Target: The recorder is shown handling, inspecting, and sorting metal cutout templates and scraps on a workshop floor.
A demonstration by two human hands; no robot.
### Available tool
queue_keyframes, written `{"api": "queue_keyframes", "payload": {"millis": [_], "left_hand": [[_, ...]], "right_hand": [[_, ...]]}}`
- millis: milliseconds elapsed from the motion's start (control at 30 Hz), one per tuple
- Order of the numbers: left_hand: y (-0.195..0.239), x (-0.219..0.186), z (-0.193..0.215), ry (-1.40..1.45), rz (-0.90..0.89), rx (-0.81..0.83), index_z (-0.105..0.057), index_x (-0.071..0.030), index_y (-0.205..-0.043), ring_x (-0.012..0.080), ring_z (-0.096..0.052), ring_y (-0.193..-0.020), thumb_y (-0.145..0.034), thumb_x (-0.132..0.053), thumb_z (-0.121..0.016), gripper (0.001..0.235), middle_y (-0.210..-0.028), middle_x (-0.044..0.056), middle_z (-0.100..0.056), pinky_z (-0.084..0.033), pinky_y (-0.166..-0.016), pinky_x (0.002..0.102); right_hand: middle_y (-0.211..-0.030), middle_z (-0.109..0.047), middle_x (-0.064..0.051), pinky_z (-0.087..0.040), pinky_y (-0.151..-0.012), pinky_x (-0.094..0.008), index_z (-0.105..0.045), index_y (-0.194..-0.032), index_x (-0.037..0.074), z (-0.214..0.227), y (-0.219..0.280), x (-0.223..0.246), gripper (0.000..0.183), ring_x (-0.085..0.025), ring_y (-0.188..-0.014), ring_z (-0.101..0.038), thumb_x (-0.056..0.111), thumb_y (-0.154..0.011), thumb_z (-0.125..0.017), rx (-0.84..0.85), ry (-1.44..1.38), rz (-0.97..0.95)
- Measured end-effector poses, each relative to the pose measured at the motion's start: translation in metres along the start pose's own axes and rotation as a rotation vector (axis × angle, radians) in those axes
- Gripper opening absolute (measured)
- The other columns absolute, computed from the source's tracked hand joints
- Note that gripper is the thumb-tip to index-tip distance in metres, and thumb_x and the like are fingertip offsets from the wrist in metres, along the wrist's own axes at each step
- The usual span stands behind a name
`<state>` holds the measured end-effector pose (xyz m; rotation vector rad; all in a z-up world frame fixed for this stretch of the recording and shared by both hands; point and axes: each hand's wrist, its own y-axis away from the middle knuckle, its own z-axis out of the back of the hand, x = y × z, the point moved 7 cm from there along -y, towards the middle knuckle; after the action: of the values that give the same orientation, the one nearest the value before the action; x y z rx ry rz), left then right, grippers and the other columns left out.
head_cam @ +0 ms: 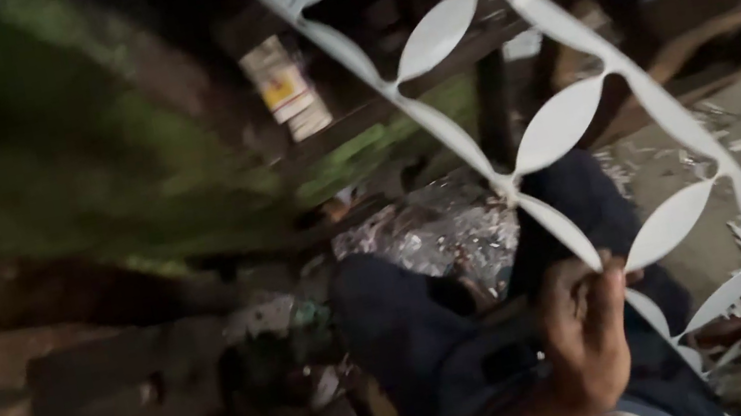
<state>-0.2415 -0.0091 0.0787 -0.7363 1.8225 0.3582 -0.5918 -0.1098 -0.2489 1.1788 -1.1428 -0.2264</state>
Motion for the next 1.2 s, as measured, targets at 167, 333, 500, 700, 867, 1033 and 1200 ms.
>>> {"api": "queue_keyframes", "payload": {"millis": [167, 333, 500, 700, 867, 1033, 1200], "left_hand": [[0.020, -0.009, -0.018, -0.176, 0.078, 0.140, -0.062, 0.003, -0.120, 0.0115, -0.059, -0.083, -0.108, -0.003, -0.062, 0.014, -0.099, 0.012, -0.069, -0.048, -0.073, 0.026], [-0.005, -0.030, -0.052, -0.325, -0.217, 0.272, -0.064, 0.001, -0.116, 0.0166, -0.072, -0.089, -0.107, -0.002, -0.062, 0.010, -0.105, 0.014, -0.075, -0.057, -0.079, 0.030], [-0.049, -0.070, -0.119, -0.506, -0.452, 0.415, -0.068, 0.002, -0.113, 0.0155, -0.070, -0.091, -0.103, -0.005, -0.066, 0.013, -0.106, 0.012, -0.075, -0.056, -0.080, 0.028], [-0.083, -0.050, -0.249, -0.141, -0.285, 0.807, -0.066, 0.002, -0.118, 0.0108, -0.079, -0.089, -0.107, -0.008, -0.068, 0.014, -0.105, 0.011, -0.076, -0.064, -0.075, 0.021], [-0.087, 0.044, -0.383, -0.030, -0.114, 1.117, -0.066, -0.002, -0.126, 0.0237, -0.076, -0.111, -0.111, -0.021, -0.065, 0.024, -0.118, 0.013, -0.077, -0.063, -0.103, 0.038], [-0.078, 0.135, -0.382, -0.406, -0.169, 1.058, -0.037, -0.004, -0.157, 0.0337, -0.065, -0.131, -0.098, -0.029, -0.064, 0.069, -0.137, 0.021, -0.067, -0.051, -0.108, 0.045], [-0.065, 0.247, -0.210, -0.773, 0.158, 1.133, -0.065, 0.005, -0.128, 0.0328, -0.070, -0.113, -0.093, -0.044, -0.066, 0.059, -0.120, 0.023, -0.074, -0.053, -0.100, 0.041]], "right_hand": [[-0.120, -0.072, -0.016, -0.053, -0.094, -0.044, -0.064, -0.130, 0.002, -0.056, 0.086, 0.053, 0.044, -0.028, -0.110, -0.069, 0.025, -0.093, -0.070, -0.186, -0.147, -0.119], [-0.107, -0.071, -0.018, -0.051, -0.081, -0.046, -0.066, -0.125, 0.001, -0.053, 0.073, 0.038, 0.044, -0.030, -0.098, -0.063, 0.032, -0.094, -0.074, -0.076, -0.193, -0.028], [-0.119, -0.079, -0.011, -0.053, -0.101, -0.033, -0.071, -0.126, 0.003, -0.077, 0.117, 0.132, 0.045, -0.020, -0.115, -0.071, 0.036, -0.096, -0.062, 0.104, -0.120, 0.508], [-0.129, -0.074, -0.012, -0.053, -0.107, -0.040, -0.068, -0.131, 0.000, -0.061, 0.163, 0.144, 0.045, -0.024, -0.121, -0.069, 0.030, -0.098, -0.059, 0.010, -0.382, 0.664], [-0.129, -0.071, -0.019, -0.053, -0.106, -0.051, -0.069, -0.126, -0.003, -0.026, 0.148, 0.103, 0.040, -0.033, -0.120, -0.068, 0.030, -0.106, -0.057, -0.137, -0.748, 0.946], [-0.131, -0.062, -0.023, -0.048, -0.113, -0.064, -0.060, -0.129, 0.000, 0.042, 0.098, 0.030, 0.036, -0.042, -0.127, -0.058, 0.034, -0.117, -0.061, -0.525, -1.129, 0.995], [-0.124, -0.067, -0.024, -0.050, -0.091, -0.050, -0.061, -0.130, -0.003, 0.048, -0.153, -0.259, 0.074, -0.037, -0.105, -0.064, 0.064, -0.099, -0.052, -0.387, -1.233, 0.131]]}}
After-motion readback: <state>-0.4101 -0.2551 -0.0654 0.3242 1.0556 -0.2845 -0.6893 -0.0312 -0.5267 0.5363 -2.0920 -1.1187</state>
